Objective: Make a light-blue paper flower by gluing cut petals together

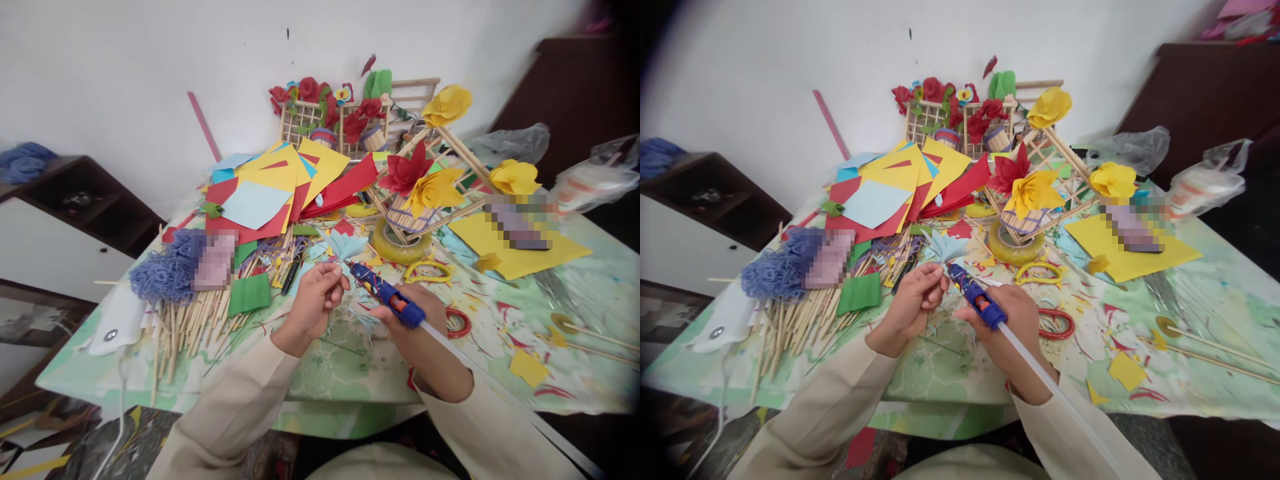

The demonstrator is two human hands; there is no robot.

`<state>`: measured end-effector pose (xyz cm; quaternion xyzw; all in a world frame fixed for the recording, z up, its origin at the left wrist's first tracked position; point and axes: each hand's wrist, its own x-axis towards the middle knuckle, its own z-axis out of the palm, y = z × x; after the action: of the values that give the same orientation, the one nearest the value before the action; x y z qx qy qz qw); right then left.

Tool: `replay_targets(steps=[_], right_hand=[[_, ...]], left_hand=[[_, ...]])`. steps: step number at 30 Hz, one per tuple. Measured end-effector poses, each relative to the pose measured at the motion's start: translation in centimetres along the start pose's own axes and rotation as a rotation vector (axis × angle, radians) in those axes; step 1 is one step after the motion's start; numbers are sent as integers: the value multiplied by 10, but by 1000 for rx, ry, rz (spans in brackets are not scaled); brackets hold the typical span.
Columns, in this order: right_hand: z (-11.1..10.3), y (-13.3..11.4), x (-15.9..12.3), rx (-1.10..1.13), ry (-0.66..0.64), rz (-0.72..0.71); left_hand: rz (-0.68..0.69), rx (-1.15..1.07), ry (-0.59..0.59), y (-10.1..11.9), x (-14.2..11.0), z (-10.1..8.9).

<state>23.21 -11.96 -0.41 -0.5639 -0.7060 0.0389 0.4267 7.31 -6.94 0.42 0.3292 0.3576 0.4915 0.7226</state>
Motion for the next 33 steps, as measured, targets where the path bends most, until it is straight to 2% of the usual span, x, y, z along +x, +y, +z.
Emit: replay_targets(steps=[20,29,33], right_hand=[[2,1,0,-7,-6,-27],[3,3,-1,-18,-15,-14],[-6,12,3,-120,-39,24]], left_hand=[[-29,-56,-17,2,0,-1],[-62,-141,-78,3,1,-5],[-71,-206,-127,8,2,-9]])
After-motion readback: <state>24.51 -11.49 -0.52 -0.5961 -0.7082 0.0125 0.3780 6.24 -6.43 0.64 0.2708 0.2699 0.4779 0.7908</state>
